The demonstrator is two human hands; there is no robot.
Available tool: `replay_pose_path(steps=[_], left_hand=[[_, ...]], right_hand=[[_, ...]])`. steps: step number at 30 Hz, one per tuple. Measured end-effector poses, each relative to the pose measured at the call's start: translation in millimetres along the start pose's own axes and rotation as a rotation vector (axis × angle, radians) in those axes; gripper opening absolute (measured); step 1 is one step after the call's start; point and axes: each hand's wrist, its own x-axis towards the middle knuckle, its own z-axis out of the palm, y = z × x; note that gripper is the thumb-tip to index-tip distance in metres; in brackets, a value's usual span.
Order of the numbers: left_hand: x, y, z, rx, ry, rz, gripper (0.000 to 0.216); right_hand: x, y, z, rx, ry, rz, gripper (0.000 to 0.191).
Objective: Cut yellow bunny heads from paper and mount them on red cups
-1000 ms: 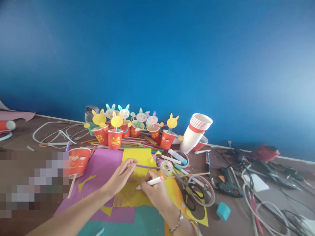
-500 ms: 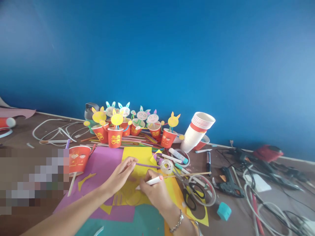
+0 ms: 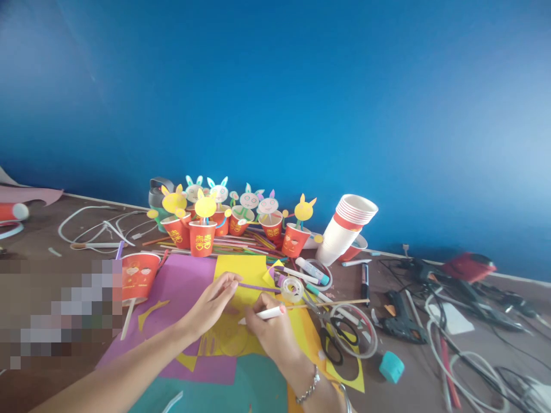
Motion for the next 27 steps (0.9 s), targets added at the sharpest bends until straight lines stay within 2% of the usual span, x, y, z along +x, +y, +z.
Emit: replay_pose_path(steps=[5, 16, 27], left_hand=[[-0.1, 1.5, -0.1, -0.006, 0.014, 0.004, 0.032], [-1.6, 5.4, -0.3, -0.012, -0.005, -0.041, 0.036], [-1.3, 6.7, -0.2, -0.006, 0.012, -0.028, 0.036]], right_hand=[[-0.5, -0.3, -4.6, -0.011, 0.065, 0.025, 0.027], [-2.4, -2.0, -3.0, 0.016, -0.008, 0.003, 0.026], [-1.6, -0.7, -3.9, -0.066, 0.019, -0.009, 0.027]])
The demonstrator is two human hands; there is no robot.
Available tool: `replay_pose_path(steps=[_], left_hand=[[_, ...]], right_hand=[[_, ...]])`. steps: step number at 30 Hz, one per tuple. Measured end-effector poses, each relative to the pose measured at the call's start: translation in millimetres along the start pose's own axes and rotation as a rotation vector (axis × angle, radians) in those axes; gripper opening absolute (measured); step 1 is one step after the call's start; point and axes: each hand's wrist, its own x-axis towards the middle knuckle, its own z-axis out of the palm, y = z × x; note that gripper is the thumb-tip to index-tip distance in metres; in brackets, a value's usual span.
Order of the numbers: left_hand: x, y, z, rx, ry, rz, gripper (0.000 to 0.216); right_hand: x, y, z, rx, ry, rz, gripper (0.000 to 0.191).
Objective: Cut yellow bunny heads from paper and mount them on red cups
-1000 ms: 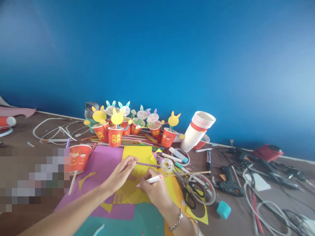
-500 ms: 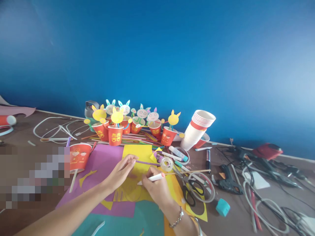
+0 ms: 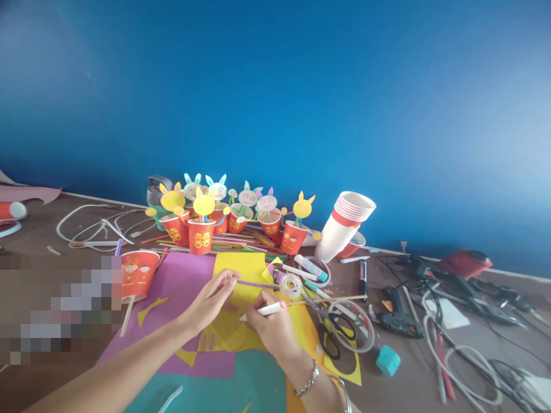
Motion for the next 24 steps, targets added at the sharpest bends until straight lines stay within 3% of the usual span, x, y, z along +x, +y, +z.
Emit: replay_pose_path(steps=[10, 24], left_hand=[[-0.1, 1.9, -1.3, -0.011, -0.034, -0.028, 0.035], [-0.4, 3.0, -0.6, 0.001, -0.001, -0.005, 0.034]], right_hand=[[-0.2, -0.4, -1.8, 0.070, -0.005, 0.071, 0.022], [0.0, -3.2, -1.2, 0.037, 0.038, 0.042, 0.023]])
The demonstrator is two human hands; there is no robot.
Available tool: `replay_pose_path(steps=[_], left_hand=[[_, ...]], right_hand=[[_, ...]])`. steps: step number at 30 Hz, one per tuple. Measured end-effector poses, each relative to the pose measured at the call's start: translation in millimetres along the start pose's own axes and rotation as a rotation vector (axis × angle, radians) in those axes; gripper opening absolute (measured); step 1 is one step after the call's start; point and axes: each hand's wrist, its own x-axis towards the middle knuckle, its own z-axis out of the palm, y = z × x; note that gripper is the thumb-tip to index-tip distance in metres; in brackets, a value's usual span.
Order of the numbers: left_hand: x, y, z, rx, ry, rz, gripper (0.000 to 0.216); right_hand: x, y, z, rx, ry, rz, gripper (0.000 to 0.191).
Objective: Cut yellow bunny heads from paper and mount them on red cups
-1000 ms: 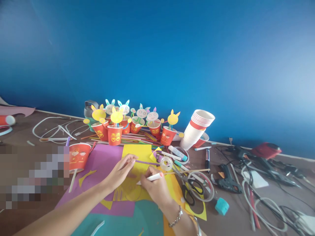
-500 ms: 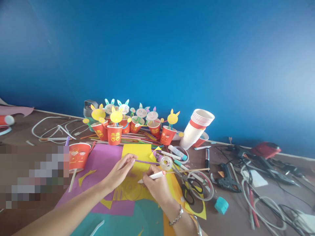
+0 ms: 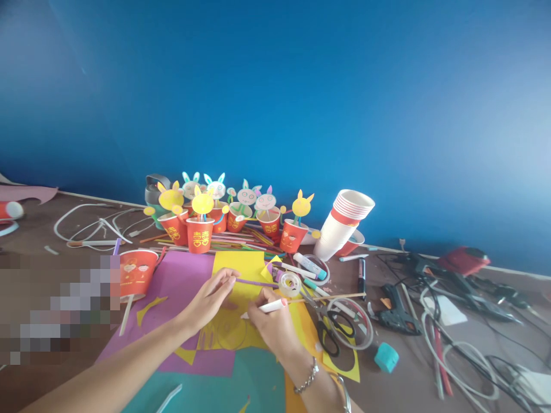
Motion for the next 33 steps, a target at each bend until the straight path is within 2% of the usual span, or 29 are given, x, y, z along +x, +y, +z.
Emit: replay_pose_path(steps=[4, 9, 22, 29, 33], left_hand=[[0.1, 0.0, 0.3, 0.024, 0.006, 0.004, 0.033], [-0.3, 1.2, -0.3, 0.018, 0.001, -0.001, 0.033], [-0.7, 2.4, -0.3, -0.003, -0.021, -0.027, 0.033], [-0.6, 0.7, -0.4, 0.012, -0.005, -0.019, 0.033], [0.5, -2.2, -0.4, -0.008, 0.016, 0.007, 0.033]], right_hand=[[1.1, 3.0, -1.6, 0.057, -0.026, 0.035, 0.020], [1.0, 3.2, -2.6, 0.012, -0.058, 0.036, 0.021], [1.3, 1.8, -0.8, -0.083, -0.005, -0.006, 0.021], [3.6, 4.9, -3.3, 0.056, 0.026, 0.051, 0.022], [4.6, 5.7, -7.5, 0.170, 0.077, 0.043, 0.030]])
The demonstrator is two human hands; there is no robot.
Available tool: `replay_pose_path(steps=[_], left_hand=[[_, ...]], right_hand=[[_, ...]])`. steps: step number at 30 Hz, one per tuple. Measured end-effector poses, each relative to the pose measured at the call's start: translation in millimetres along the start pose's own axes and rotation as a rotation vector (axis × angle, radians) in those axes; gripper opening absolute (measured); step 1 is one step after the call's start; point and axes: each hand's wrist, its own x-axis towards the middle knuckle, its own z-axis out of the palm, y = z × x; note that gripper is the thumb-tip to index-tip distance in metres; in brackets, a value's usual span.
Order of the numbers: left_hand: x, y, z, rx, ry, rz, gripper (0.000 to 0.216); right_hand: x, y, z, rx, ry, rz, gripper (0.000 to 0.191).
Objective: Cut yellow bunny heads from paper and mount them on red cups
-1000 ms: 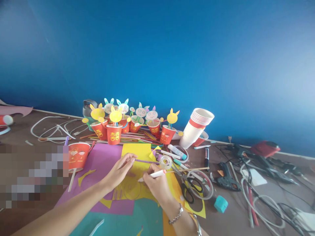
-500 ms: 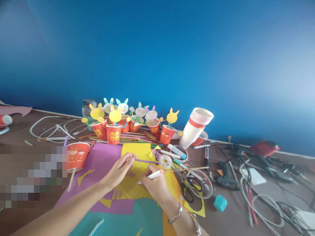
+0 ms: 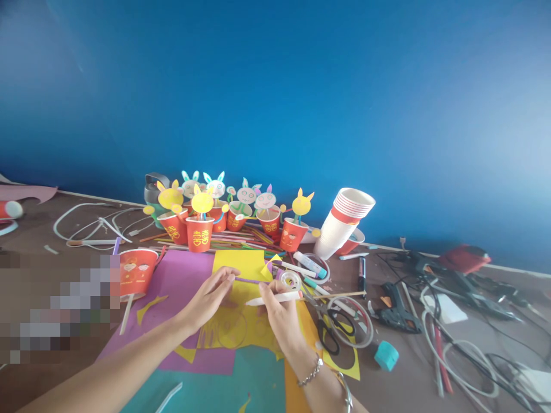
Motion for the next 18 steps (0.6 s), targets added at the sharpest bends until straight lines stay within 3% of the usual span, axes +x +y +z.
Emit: replay_pose_path(steps=[4, 7, 18], left_hand=[[1.8, -3.1, 1.0, -0.060, 0.010, 0.004, 0.038], [2.7, -5.1, 2.2, -0.104, 0.021, -0.005, 0.041], [3.5, -8.1, 4.4, -0.162, 0.038, 0.020, 0.041]], right_hand=[[-3.7, -4.4, 3.4, 0.024, -0.088, -0.050, 0.027], [-6.8, -9.3, 11.2, -0.103, -0.183, -0.071, 0.021], [-9.7, -5.2, 22.6, -0.198, -0.127, -0.092, 0.027]])
